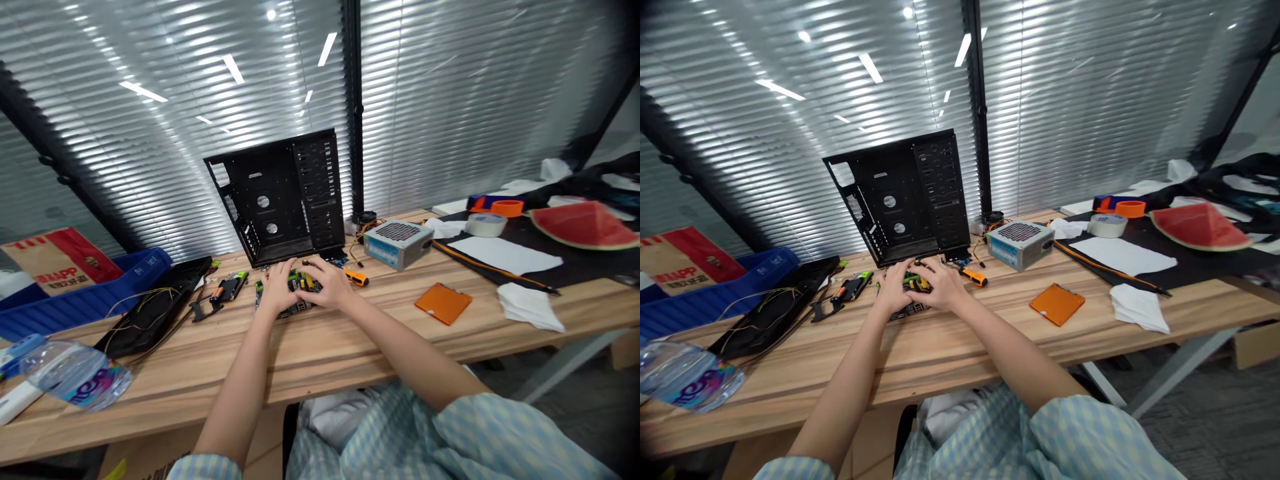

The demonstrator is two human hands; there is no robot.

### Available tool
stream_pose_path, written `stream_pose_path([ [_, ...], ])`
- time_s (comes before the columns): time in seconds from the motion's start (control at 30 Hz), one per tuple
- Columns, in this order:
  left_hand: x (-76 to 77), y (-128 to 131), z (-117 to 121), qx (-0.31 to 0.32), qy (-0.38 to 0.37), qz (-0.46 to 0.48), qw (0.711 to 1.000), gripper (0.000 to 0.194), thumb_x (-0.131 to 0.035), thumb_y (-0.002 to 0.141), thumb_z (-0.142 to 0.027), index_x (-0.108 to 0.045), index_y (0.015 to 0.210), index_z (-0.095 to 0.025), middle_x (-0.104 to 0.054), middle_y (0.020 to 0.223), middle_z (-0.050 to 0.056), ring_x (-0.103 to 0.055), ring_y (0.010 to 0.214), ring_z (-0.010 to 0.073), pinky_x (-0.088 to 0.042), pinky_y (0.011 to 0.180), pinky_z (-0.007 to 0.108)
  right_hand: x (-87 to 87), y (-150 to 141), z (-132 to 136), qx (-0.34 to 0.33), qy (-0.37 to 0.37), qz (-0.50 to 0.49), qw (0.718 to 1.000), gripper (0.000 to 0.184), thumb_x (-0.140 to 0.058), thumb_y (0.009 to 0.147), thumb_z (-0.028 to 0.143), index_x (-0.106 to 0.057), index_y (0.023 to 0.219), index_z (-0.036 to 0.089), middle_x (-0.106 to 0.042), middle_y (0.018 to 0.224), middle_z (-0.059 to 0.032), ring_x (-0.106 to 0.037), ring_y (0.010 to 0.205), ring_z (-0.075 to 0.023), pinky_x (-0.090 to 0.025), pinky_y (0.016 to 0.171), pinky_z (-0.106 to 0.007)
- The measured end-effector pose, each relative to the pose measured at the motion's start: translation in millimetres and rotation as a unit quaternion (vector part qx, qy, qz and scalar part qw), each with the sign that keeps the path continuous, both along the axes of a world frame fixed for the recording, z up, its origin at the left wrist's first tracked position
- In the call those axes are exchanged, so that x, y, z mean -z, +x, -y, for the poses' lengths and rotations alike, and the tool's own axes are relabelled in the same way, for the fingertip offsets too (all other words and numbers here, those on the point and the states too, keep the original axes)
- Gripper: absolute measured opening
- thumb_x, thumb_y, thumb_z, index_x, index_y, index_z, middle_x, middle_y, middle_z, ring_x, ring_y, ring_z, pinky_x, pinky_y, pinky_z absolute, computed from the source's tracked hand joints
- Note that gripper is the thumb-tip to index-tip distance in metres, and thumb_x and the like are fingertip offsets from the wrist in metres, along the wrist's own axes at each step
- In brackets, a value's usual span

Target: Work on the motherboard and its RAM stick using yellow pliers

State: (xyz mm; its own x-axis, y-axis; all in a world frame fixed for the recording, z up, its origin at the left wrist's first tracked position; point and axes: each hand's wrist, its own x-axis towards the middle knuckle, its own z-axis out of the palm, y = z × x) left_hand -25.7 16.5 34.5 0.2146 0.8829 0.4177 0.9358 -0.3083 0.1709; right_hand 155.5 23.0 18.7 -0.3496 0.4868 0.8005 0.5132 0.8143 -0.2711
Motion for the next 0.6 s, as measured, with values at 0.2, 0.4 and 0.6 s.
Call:
stream_pose_path([
  [0.2, 3.0, 2, -1, -0.006, -0.029, -0.018, 0.999, 0.074, -0.058, 0.074, -0.038, -0.036, 0.144, -0.027, -0.047, 0.142, 0.012, -0.041, 0.126, 0.0351, -0.031, 0.099, 0.056, -4.8, 9, -5, -0.069, -0.053, -0.025, 0.996, 0.044, -0.061, 0.083, 0.046, -0.061, 0.120, 0.023, -0.056, 0.125, -0.0083, -0.058, 0.110, -0.0213, -0.049, 0.094, -0.034],
  [0.4, 5.0, 1, -2, 0.010, -0.020, -0.014, 1.000, 0.071, -0.063, 0.075, -0.041, -0.039, 0.141, -0.029, -0.051, 0.138, 0.012, -0.043, 0.125, 0.0356, -0.031, 0.098, 0.056, 1.6, 13, -17, -0.097, -0.083, -0.058, 0.990, 0.038, -0.055, 0.085, 0.043, -0.060, 0.119, 0.025, -0.056, 0.123, -0.0077, -0.055, 0.114, -0.0232, -0.046, 0.097, -0.037],
  [0.6, 0.6, 3, 0, 0.003, -0.043, -0.013, 0.999, 0.070, -0.063, 0.075, -0.039, -0.040, 0.141, -0.029, -0.050, 0.139, 0.012, -0.042, 0.126, 0.0368, -0.031, 0.098, 0.059, 5.1, 13, -23, -0.126, -0.094, -0.110, 0.982, 0.037, -0.050, 0.087, 0.039, -0.058, 0.118, 0.021, -0.056, 0.115, -0.0087, -0.057, 0.107, -0.0229, -0.046, 0.092, -0.036],
])
